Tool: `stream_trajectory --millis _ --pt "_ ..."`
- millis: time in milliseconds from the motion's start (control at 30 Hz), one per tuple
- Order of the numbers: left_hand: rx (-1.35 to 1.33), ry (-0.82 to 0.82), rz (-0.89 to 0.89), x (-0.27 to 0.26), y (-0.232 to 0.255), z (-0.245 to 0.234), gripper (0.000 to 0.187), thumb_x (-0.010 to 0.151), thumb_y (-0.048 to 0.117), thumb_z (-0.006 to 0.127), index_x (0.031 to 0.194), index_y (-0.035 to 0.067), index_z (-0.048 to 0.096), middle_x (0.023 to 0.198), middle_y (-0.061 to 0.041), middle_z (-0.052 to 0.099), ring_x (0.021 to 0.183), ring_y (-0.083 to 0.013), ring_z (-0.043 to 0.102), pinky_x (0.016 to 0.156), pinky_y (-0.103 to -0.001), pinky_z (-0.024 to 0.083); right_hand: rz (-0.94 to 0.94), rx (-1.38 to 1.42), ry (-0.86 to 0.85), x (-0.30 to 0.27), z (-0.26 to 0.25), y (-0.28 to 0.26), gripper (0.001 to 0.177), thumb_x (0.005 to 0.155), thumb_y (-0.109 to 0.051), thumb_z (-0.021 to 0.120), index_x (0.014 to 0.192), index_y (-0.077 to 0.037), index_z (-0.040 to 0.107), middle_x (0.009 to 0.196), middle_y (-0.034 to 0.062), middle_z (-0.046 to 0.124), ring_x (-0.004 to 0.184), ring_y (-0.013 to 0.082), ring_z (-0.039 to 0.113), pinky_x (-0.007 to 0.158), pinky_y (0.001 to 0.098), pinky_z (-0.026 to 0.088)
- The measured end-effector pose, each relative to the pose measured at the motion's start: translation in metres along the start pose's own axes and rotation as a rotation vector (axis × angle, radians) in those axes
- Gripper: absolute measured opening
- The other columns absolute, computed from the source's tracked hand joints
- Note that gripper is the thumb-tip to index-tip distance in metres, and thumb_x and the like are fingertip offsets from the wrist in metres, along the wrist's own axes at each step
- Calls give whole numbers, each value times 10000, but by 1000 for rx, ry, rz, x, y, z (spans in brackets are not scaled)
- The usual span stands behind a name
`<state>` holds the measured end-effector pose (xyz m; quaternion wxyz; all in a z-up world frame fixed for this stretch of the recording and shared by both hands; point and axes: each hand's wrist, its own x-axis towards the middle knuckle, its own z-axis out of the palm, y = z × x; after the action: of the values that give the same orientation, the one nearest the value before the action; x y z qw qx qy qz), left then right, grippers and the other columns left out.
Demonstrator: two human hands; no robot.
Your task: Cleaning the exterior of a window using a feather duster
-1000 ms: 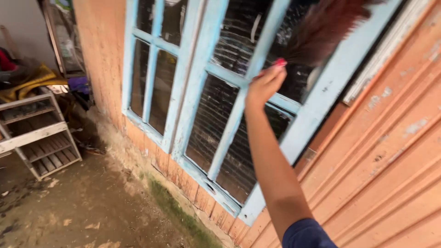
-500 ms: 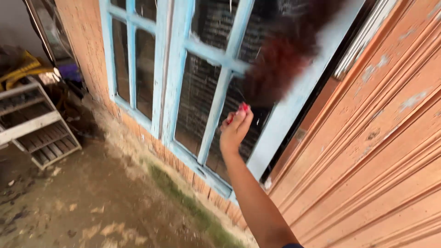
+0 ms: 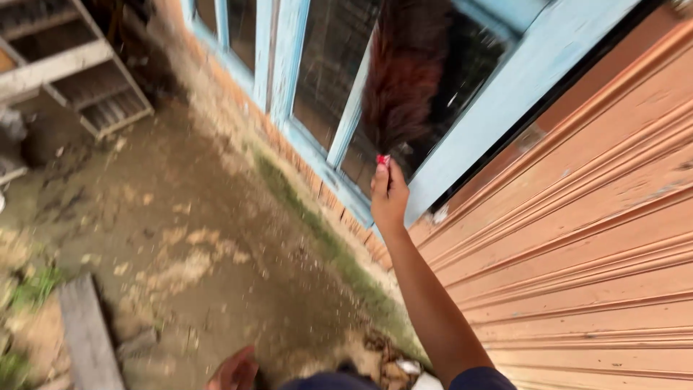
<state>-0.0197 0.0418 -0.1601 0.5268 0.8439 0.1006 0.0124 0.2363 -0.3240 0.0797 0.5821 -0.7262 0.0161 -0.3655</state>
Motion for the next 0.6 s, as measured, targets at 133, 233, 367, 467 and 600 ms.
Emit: stream_trajectory --millis 133,233,367,467,600 --pt "70 -248 -57 -10 40 -14 408 858 374 703 1259 316 751 978 55 818 782 -90 774 759 -267 650 108 -621 -319 -41 -47 14 496 1033 -518 450 1164 -133 734 667 88 650 582 189 601 573 389 388" --pt "20 -349 -134 -17 83 -18 354 902 255 682 1248 257 754 998 5 775 767 -141 701 724 -286 617 200 -636 -393 -86 -68 2 555 1042 -512 381 1258 -122 711 709 32 612 612 170 569 551 365 374" --pt "25 -366 -35 -27 111 -8 349 907 218 677 1250 194 734 980 1 802 849 -133 761 808 -288 604 386 -569 -385 -143 -118 27 509 1038 -465 424 1328 -126 668 672 -6 593 544 112 507 522 311 373" --pt "-4 -414 -27 -33 132 8 343 922 191 661 1257 174 736 977 -16 780 848 -126 753 790 -281 599 454 -551 -380 -176 -161 47 418 1001 -431 536 1241 -150 731 735 -12 683 617 93 558 586 299 417" --pt "16 -498 -11 -36 171 25 327 934 169 647 1250 159 732 899 17 749 767 -106 667 765 -279 542 649 -340 -398 -199 -192 8 352 1060 -360 492 962 -78 680 559 -1 496 482 118 470 513 311 390"
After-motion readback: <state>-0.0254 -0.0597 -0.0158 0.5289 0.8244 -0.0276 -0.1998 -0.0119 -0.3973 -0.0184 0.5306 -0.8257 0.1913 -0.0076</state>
